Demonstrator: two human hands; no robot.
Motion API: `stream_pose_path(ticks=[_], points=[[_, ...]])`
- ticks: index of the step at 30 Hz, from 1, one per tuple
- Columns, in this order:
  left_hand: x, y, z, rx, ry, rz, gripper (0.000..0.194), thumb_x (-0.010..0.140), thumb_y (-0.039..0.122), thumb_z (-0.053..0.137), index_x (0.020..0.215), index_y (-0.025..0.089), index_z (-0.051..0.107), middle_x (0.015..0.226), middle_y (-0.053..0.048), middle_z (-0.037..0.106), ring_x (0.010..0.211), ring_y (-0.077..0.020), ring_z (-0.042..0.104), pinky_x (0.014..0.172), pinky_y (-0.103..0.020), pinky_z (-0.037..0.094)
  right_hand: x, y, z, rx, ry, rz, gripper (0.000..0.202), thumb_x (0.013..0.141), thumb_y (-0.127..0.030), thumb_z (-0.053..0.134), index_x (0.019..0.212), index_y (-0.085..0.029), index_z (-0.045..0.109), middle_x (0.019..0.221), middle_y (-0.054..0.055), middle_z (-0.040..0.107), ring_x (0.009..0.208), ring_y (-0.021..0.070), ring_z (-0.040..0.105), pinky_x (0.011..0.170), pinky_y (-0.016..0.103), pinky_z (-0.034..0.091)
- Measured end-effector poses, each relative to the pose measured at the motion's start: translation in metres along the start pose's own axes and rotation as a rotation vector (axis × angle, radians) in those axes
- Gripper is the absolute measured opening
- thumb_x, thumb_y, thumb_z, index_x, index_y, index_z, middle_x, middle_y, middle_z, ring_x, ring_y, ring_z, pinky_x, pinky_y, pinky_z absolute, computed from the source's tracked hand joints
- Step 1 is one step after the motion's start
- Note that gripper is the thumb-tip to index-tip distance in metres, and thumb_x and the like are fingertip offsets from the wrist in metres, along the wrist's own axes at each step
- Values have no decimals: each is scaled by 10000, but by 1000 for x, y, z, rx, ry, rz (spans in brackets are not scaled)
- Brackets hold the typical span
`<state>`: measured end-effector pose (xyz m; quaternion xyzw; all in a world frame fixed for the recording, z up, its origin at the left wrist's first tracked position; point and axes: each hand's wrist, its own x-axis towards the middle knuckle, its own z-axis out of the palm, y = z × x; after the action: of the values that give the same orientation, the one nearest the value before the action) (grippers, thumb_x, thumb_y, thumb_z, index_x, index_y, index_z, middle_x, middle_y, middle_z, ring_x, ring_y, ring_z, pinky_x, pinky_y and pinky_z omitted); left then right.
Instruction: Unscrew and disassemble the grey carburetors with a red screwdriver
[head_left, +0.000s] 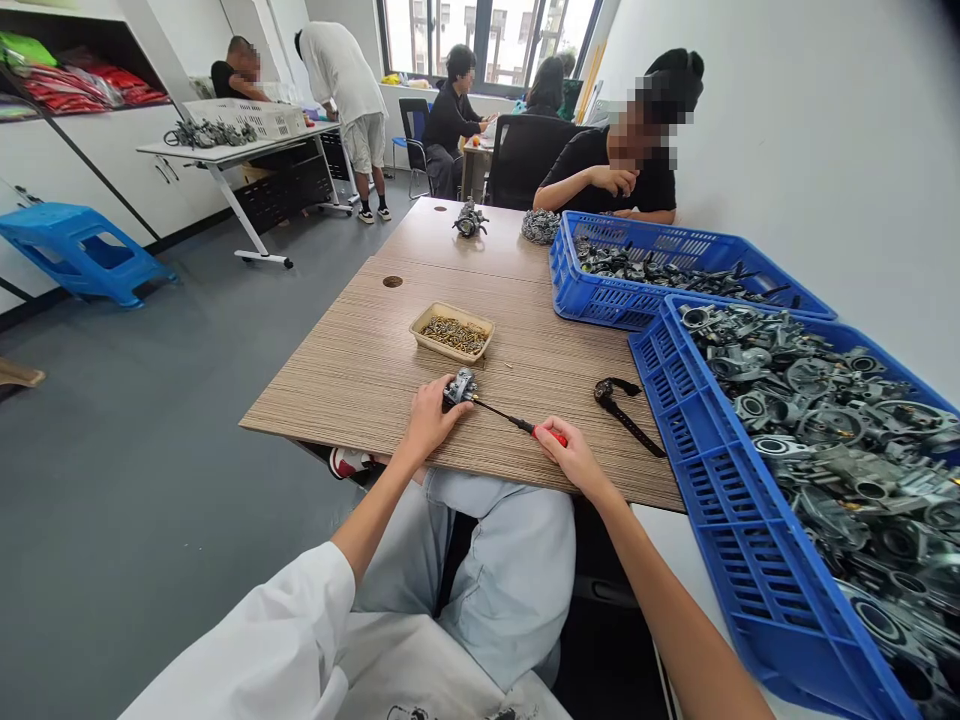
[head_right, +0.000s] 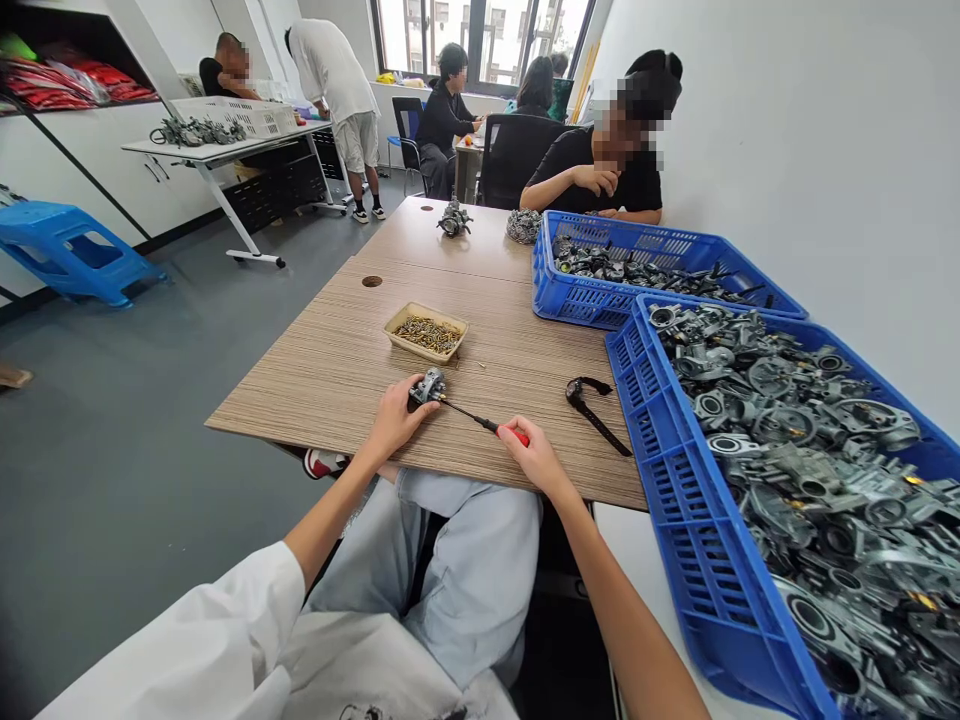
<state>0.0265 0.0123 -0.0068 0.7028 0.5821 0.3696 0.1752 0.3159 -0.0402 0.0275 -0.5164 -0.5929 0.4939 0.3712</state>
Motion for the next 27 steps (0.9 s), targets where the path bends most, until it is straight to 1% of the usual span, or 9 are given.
stream_pose_path(ticks=[5, 8, 11, 14, 17, 20, 22, 24, 27], points=[[2, 0, 0, -14, 9, 0, 549, 952, 508, 719, 1413, 238, 591, 1377, -121, 693, 1234, -329, 624, 1085, -497, 479, -2, -17, 7, 135, 3, 89, 510, 888, -673, 705, 740, -238, 483, 555, -74, 341, 509, 100, 237, 485, 270, 177], [3, 0, -1, -23, 1, 1, 527, 957, 492, 716, 1398, 228, 600, 1380, -120, 694, 1230, -327, 628, 1087, -495, 478, -4, -22, 9, 241, -17, 212, 531, 856, -670, 737, 727, -240, 453, 525, -92, 310, 481, 81, 180, 456, 258, 123], [4, -1, -2, -39, -6, 12, 509, 965, 487, 708, 1393, 233, 602, 1390, -116, 688, 1254, -325, 623, 1103, -492, 472, -6, -21, 8, 376, -64, 345, 508, 838, -675, 739, 763, -231, 503, 502, -115, 277, 450, 66, 142, 425, 242, 94], [4, -1, -2, -46, -8, 21, 519, 966, 488, 707, 1405, 236, 594, 1406, -116, 679, 1270, -329, 617, 1111, -496, 466, -5, -18, 8, 457, -104, 398, 494, 815, -672, 744, 804, -215, 557, 491, -132, 248, 432, 58, 127, 401, 224, 102], [3, -2, -1, -47, -5, 12, 530, 966, 487, 708, 1412, 228, 591, 1408, -123, 678, 1268, -333, 617, 1107, -499, 469, -5, -17, 10, 447, -87, 390, 498, 819, -670, 747, 803, -234, 506, 499, -124, 293, 421, 59, 176, 395, 212, 131], [2, -1, -1, -38, 1, -5, 542, 962, 485, 715, 1419, 223, 588, 1402, -124, 682, 1263, -336, 616, 1101, -501, 472, -4, -20, 10, 352, -11, 312, 518, 838, -670, 746, 787, -250, 446, 510, -112, 331, 421, 68, 238, 399, 215, 167], [1, 0, -1, -21, -3, -12, 551, 955, 490, 723, 1423, 230, 589, 1401, -119, 685, 1251, -339, 616, 1094, -505, 474, -4, -23, 8, 283, 18, 234, 509, 853, -668, 740, 785, -250, 458, 506, -107, 329, 424, 73, 243, 407, 225, 180], [1, 2, -1, -3, -12, -13, 555, 950, 497, 727, 1423, 239, 594, 1398, -115, 689, 1237, -340, 615, 1085, -509, 476, -4, -24, 5, 232, 16, 167, 488, 871, -665, 729, 790, -249, 487, 498, -102, 327, 428, 78, 231, 415, 238, 177], [0, 4, -1, -2, -15, -17, 547, 950, 497, 725, 1422, 249, 601, 1386, -109, 697, 1222, -338, 616, 1075, -509, 479, -5, -22, 1, 200, 14, 119, 479, 892, -669, 704, 783, -254, 490, 479, -94, 338, 424, 89, 226, 418, 255, 176]])
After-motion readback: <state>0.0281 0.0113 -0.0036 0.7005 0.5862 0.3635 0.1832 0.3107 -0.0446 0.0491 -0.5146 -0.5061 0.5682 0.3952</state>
